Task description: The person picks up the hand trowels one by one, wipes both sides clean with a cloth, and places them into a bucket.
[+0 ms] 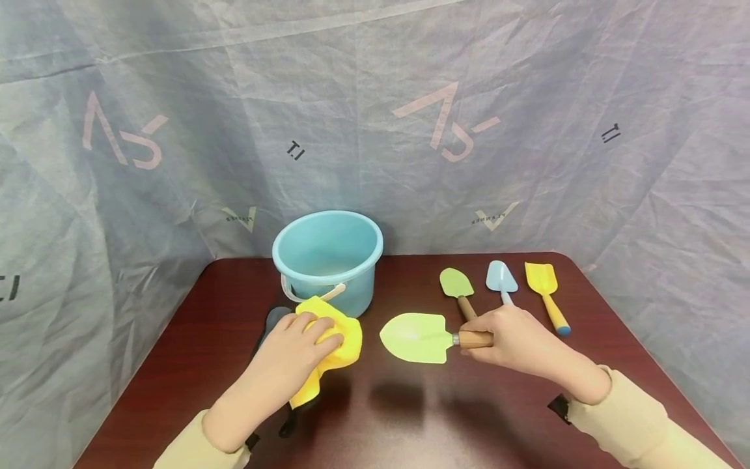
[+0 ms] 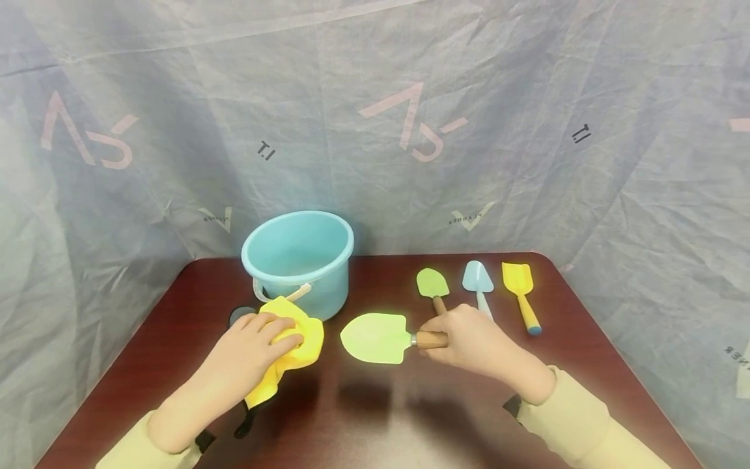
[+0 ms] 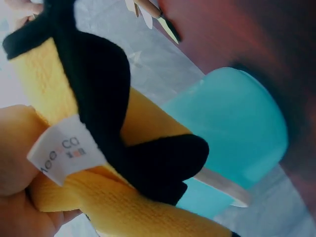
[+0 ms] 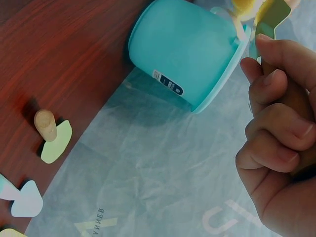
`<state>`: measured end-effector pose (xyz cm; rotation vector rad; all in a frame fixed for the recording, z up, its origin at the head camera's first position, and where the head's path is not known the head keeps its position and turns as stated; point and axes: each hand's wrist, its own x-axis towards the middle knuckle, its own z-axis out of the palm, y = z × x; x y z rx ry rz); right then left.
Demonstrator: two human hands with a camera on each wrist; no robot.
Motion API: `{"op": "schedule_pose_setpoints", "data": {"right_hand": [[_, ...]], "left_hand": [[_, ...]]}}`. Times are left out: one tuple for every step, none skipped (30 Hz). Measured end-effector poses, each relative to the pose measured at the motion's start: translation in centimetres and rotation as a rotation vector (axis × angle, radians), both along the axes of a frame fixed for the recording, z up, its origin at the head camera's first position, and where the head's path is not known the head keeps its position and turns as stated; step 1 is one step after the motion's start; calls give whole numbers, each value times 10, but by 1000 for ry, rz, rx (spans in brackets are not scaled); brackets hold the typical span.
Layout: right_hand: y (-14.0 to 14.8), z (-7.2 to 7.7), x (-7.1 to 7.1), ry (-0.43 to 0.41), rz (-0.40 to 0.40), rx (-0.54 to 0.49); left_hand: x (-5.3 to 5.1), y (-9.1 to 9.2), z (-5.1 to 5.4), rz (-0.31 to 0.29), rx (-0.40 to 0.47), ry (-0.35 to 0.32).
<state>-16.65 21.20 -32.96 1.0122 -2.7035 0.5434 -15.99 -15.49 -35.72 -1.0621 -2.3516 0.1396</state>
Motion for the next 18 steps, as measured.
{"op": "schedule_pose_setpoints", "data": {"right_hand": [[0, 1, 0, 3, 0, -7], [1, 2, 0, 6, 1, -14], [1, 2, 0, 13, 4, -24], [1, 3, 0, 26, 9, -34], [1, 4, 0, 41, 18, -44], [2, 5, -1, 57, 27, -54], [2, 6, -1, 72, 37, -64], [2, 7, -1, 86, 44, -71], [2, 8, -1, 98, 51, -80], [2, 9, -1, 108, 53, -85], [2, 10, -1, 112, 53, -88], [2, 12, -1, 112, 48, -91], [2, 13, 0, 112, 45, -93], [1, 15, 0, 113, 40, -95], [1, 17, 0, 115, 37, -98], [0, 18, 0, 115, 34, -103], [-1, 19, 1, 115, 34, -110], [-1, 20, 1, 113, 36, -120]], "left_hand": [[1, -3, -1, 19, 10, -24], [2, -6, -3, 36, 23, -49], [3, -8, -5, 50, 40, -71], [4, -10, -7, 59, 60, -90], [4, -12, -8, 65, 81, -106], [4, -13, -10, 68, 104, -122], [4, -14, -12, 69, 127, -135], [4, -15, -13, 62, 155, -151], [3, -15, -15, 53, 182, -166], [3, -15, -16, 45, 212, -184], [3, -15, -17, 35, 246, -203], [2, -15, -19, 23, 279, -223], [1, -15, -20, 9, 317, -247], [0, -14, -21, -4, 357, -277], [-2, -13, -23, -12, 393, -308], [-4, -12, -25, -18, 430, -342], [-6, -11, -27, -26, 467, -372], [-9, -9, -29, -32, 503, -400]]}}
